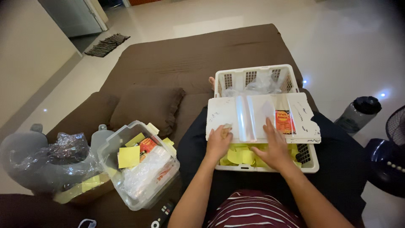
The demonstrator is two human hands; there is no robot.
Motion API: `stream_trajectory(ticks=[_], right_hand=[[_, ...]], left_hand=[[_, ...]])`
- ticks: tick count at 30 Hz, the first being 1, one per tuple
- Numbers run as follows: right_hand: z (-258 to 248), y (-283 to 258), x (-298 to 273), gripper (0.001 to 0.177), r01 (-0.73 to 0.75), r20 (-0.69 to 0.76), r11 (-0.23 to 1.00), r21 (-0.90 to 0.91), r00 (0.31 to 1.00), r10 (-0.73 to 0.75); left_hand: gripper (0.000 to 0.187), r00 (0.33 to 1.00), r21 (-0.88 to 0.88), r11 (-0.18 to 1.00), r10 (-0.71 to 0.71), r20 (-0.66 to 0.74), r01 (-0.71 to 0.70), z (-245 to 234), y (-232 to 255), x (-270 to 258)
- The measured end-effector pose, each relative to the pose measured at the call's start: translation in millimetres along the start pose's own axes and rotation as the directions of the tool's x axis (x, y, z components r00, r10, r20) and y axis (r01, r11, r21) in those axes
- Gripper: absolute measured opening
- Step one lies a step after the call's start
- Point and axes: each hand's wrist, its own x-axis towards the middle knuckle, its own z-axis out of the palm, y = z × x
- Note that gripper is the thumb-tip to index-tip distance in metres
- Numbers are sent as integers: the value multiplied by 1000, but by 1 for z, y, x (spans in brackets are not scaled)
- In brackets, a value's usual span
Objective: The person sits on a bed and repeatedly picks small red packets from a clear plastic bin, peels off a yellow sticky note from each packet, and places the packets into a white basket. The person handles the packets one at a time and continues the process for the duration of the clip.
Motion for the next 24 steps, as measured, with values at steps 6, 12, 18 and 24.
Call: stream_trajectory(ticks=[6, 12, 18, 24], right_hand=[[22, 3, 2, 121, 67, -48, 996, -63, 996, -70], [27, 7, 6, 110, 44, -96, 998, 47, 995, -39], [24, 26, 69, 108, -84, -40, 978, 189, 995, 93], [40, 18, 82, 109, 2, -49, 949, 316, 999, 15]], left_hand=[[30, 956, 64, 954, 288, 56, -292, 22, -12, 18], [28, 972, 59, 975, 209, 112, -216, 26, -21, 33], [30, 977, 216, 957, 164, 140, -191, 23, -14, 102], [32, 942, -114, 953, 295, 157, -279, 27, -6, 122]])
